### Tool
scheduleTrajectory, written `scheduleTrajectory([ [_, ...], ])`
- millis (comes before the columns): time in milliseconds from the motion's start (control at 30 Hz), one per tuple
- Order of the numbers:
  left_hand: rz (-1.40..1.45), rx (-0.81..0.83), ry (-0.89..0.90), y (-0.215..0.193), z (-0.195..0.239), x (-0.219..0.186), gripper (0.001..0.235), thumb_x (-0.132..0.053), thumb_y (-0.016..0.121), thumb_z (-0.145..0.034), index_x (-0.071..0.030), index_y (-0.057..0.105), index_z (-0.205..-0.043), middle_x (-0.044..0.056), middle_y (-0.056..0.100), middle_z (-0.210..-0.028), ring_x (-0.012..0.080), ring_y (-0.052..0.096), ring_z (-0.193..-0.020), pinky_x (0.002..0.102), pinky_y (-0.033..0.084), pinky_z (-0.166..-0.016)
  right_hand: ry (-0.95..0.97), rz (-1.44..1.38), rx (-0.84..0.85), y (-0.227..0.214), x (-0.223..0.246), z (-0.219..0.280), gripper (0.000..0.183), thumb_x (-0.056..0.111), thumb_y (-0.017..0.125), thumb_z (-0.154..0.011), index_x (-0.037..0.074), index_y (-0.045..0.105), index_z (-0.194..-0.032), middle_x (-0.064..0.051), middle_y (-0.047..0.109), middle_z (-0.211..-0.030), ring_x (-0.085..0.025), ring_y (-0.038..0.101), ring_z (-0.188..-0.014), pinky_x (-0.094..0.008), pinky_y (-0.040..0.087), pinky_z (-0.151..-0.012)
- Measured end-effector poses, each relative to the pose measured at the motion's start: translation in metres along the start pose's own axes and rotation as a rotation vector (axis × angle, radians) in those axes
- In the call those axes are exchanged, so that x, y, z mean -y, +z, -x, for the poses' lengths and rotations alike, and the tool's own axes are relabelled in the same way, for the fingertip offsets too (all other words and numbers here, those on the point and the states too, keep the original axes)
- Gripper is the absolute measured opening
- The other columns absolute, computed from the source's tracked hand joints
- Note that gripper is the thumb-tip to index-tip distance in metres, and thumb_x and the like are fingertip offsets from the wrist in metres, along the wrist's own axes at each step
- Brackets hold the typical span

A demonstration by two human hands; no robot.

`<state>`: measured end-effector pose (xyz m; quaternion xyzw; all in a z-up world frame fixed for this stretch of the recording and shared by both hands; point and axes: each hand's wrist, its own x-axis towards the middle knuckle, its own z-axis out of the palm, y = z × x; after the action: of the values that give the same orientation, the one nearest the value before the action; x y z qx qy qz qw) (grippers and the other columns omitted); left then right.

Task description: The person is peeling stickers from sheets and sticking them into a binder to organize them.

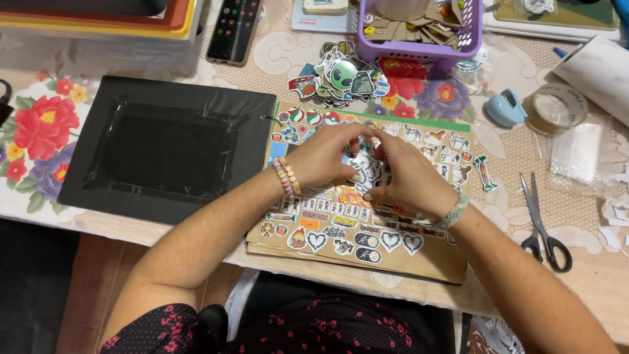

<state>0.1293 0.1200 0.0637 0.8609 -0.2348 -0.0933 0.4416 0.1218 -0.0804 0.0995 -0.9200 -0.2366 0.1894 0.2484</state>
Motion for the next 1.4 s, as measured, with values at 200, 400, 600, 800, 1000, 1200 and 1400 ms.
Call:
scheduleTrajectory([
  [200,-0.318,0.094,-0.029,0.003,0.011,0.004,0.069,-0.022,0.093,-0.068,-0.004,0.058,-0.124,0.016,0.062,-0.11,0.037,0.062,-0.104,0.049,0.051,-0.089,0.027,0.05,0.029,-0.002,0.007,0.0,0.106,0.011,0.091,-0.065,0.001,0.034,-0.154,-0.016,0.069,-0.111,-0.038,0.064,-0.107,-0.05,0.051,-0.093],
  [400,-0.409,0.168,-0.132,-0.017,0.014,0.017,0.037,-0.009,0.088,-0.069,-0.008,0.069,-0.101,0.012,0.063,-0.099,0.0356,0.064,-0.096,0.049,0.051,-0.083,0.063,0.073,-0.01,-0.008,0.022,0.004,0.099,0.015,0.089,-0.07,-0.003,0.035,-0.152,-0.019,0.07,-0.107,-0.04,0.066,-0.104,-0.051,0.052,-0.09],
  [600,-0.305,0.178,-0.147,-0.014,0.013,0.018,0.027,-0.002,0.083,-0.071,-0.007,0.07,-0.094,0.011,0.063,-0.089,0.0338,0.067,-0.088,0.047,0.051,-0.079,0.064,0.099,-0.006,0.005,0.016,0.0,0.098,0.014,0.088,-0.07,-0.001,0.036,-0.152,-0.014,0.073,-0.101,-0.036,0.068,-0.099,-0.048,0.054,-0.085],
  [800,0.069,0.15,-0.125,-0.011,0.013,0.005,0.034,-0.001,0.08,-0.072,-0.002,0.07,-0.105,0.01,0.071,-0.073,0.022,0.067,-0.067,0.036,0.053,-0.069,0.035,0.003,-0.049,-0.009,0.016,0.005,0.095,-0.002,0.083,-0.071,-0.004,0.035,-0.153,-0.023,0.07,-0.112,-0.041,0.067,-0.105,-0.051,0.053,-0.09],
  [1000,-0.116,0.149,-0.032,-0.003,-0.007,-0.004,0.068,-0.005,0.09,-0.066,0.0,0.062,-0.128,0.012,0.068,-0.084,0.0303,0.068,-0.079,0.039,0.054,-0.076,0.057,-0.028,0.004,-0.013,0.021,0.015,0.106,0.003,0.089,-0.066,-0.005,0.031,-0.154,-0.023,0.069,-0.115,-0.041,0.065,-0.109,-0.051,0.052,-0.093],
  [1200,-0.277,0.238,-0.046,0.013,-0.016,0.008,0.071,-0.019,0.096,-0.061,-0.008,0.059,-0.122,0.016,0.062,-0.111,0.0404,0.062,-0.109,0.052,0.049,-0.096,0.044,-0.016,0.012,-0.005,0.009,0.013,0.104,0.0,0.086,-0.068,-0.005,0.028,-0.155,-0.022,0.068,-0.115,-0.043,0.064,-0.11,-0.054,0.051,-0.094],
  [1400,-0.275,0.269,-0.081,0.009,-0.015,-0.001,0.045,-0.014,0.093,-0.063,-0.012,0.066,-0.099,0.011,0.055,-0.101,0.0384,0.064,-0.099,0.048,0.051,-0.087,0.011,-0.028,-0.032,-0.002,0.002,0.015,0.101,0.002,0.086,-0.069,-0.004,0.032,-0.154,-0.02,0.069,-0.114,-0.04,0.064,-0.109,-0.052,0.051,-0.093],
])
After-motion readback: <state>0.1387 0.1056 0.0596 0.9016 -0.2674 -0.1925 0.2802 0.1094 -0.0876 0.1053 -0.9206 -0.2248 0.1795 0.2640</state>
